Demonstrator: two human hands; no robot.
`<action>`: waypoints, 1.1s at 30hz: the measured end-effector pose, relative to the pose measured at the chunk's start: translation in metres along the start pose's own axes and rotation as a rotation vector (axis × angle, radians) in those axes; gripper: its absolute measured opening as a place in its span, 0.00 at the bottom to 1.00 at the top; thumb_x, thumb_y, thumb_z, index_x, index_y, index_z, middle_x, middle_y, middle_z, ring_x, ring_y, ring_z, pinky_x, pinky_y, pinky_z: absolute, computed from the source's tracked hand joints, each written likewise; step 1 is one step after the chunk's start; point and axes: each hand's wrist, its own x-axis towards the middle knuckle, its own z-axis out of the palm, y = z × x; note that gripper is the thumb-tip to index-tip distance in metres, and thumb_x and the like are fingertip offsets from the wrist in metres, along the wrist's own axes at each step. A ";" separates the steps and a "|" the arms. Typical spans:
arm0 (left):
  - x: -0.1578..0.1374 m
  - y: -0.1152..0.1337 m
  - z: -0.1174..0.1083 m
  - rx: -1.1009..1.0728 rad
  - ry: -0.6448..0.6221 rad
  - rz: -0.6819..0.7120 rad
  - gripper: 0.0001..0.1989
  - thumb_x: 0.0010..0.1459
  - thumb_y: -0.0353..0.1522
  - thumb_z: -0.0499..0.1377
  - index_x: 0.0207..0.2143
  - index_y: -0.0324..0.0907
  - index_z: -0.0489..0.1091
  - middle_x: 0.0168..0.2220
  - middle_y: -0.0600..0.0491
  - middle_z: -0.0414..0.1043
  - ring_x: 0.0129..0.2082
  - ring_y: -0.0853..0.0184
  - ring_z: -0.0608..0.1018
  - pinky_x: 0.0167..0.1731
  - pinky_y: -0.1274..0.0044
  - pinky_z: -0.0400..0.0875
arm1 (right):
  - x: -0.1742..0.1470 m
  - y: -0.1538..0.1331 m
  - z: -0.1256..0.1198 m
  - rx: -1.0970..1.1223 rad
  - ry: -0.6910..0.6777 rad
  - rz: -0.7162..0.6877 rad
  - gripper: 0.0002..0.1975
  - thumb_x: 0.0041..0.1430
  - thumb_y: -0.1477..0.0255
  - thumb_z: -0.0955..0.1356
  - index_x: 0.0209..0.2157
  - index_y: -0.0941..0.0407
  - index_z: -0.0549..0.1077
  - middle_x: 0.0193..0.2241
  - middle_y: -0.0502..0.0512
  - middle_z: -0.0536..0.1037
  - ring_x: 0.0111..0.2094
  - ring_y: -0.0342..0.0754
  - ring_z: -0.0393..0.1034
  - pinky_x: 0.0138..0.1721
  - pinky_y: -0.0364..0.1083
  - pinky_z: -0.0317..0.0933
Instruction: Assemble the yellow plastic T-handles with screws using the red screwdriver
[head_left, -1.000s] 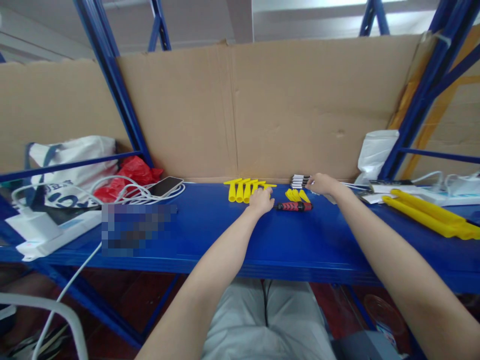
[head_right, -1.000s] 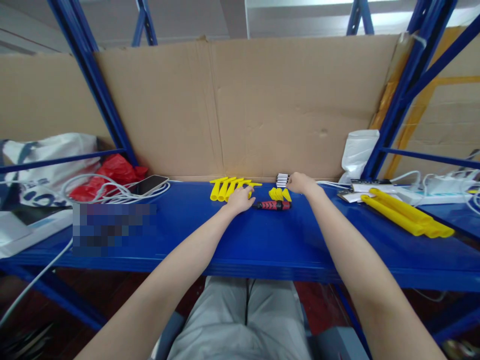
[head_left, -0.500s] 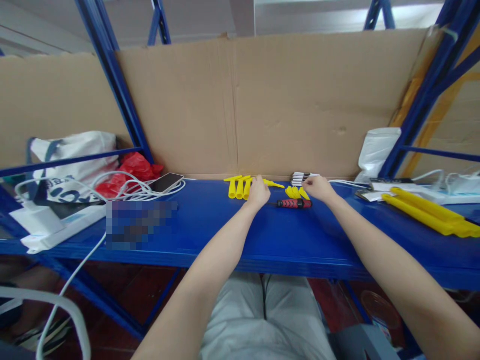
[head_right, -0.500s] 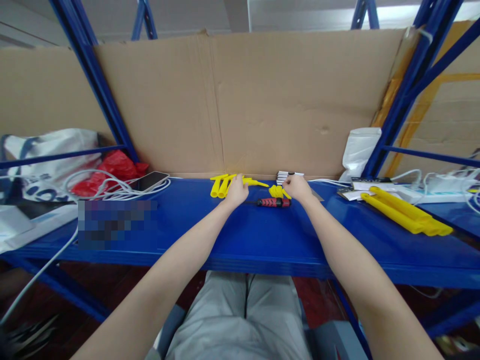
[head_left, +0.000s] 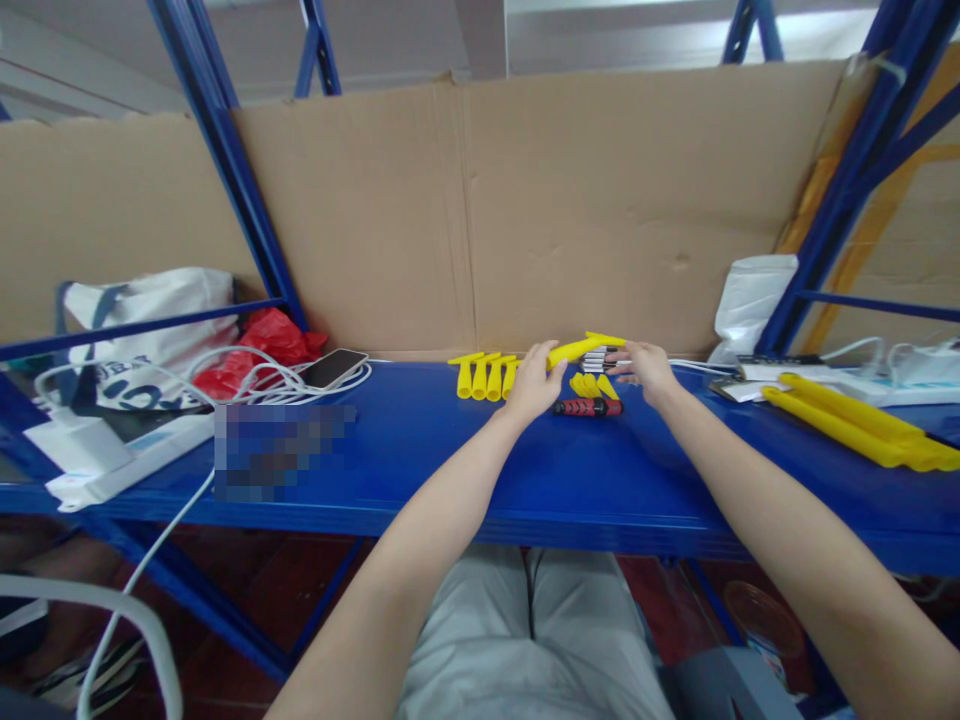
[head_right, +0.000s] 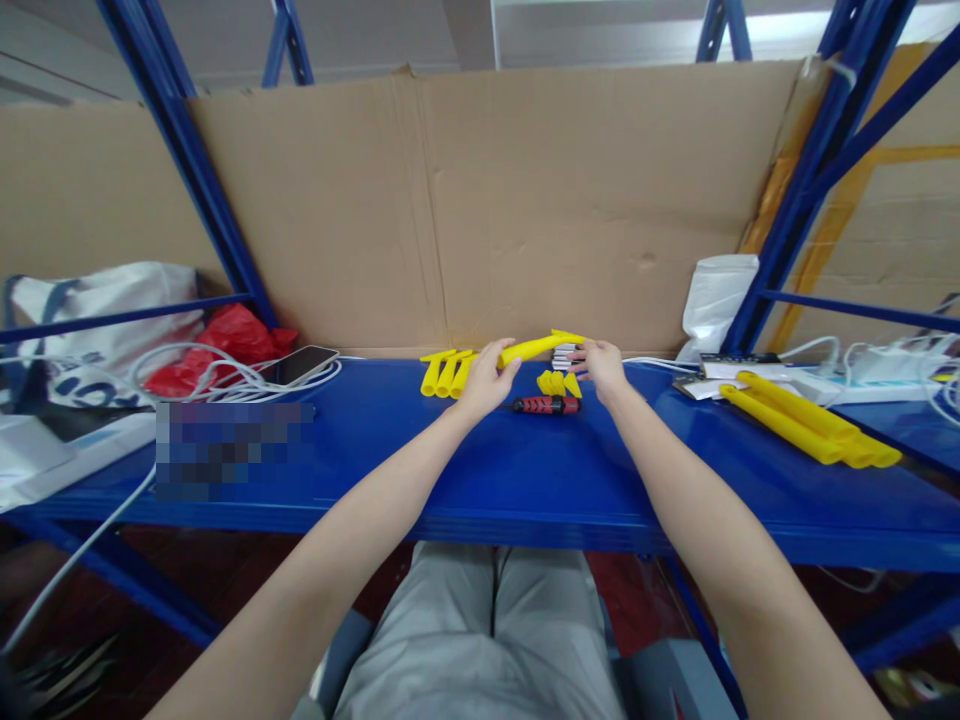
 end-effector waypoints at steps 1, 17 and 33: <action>-0.001 0.001 0.000 0.000 -0.015 0.020 0.14 0.57 0.30 0.51 0.46 0.38 0.63 0.46 0.45 0.68 0.48 0.64 0.70 0.50 0.70 0.62 | -0.001 -0.002 0.000 0.064 0.016 0.000 0.08 0.60 0.72 0.56 0.31 0.58 0.63 0.25 0.53 0.74 0.17 0.38 0.65 0.17 0.37 0.55; -0.010 0.013 0.002 0.172 -0.446 -0.048 0.23 0.53 0.31 0.54 0.53 0.38 0.57 0.49 0.45 0.67 0.49 0.60 0.70 0.47 0.70 0.64 | 0.001 0.001 0.007 0.028 0.150 -0.179 0.06 0.53 0.78 0.59 0.35 0.56 0.59 0.26 0.47 0.69 0.14 0.36 0.62 0.13 0.36 0.53; -0.004 0.008 -0.005 0.358 -0.334 -0.285 0.12 0.58 0.33 0.49 0.43 0.38 0.64 0.42 0.43 0.72 0.45 0.59 0.73 0.43 0.69 0.66 | -0.020 0.011 0.033 -0.185 -0.328 -0.308 0.03 0.51 0.76 0.65 0.31 0.57 0.66 0.29 0.50 0.75 0.25 0.37 0.67 0.27 0.37 0.62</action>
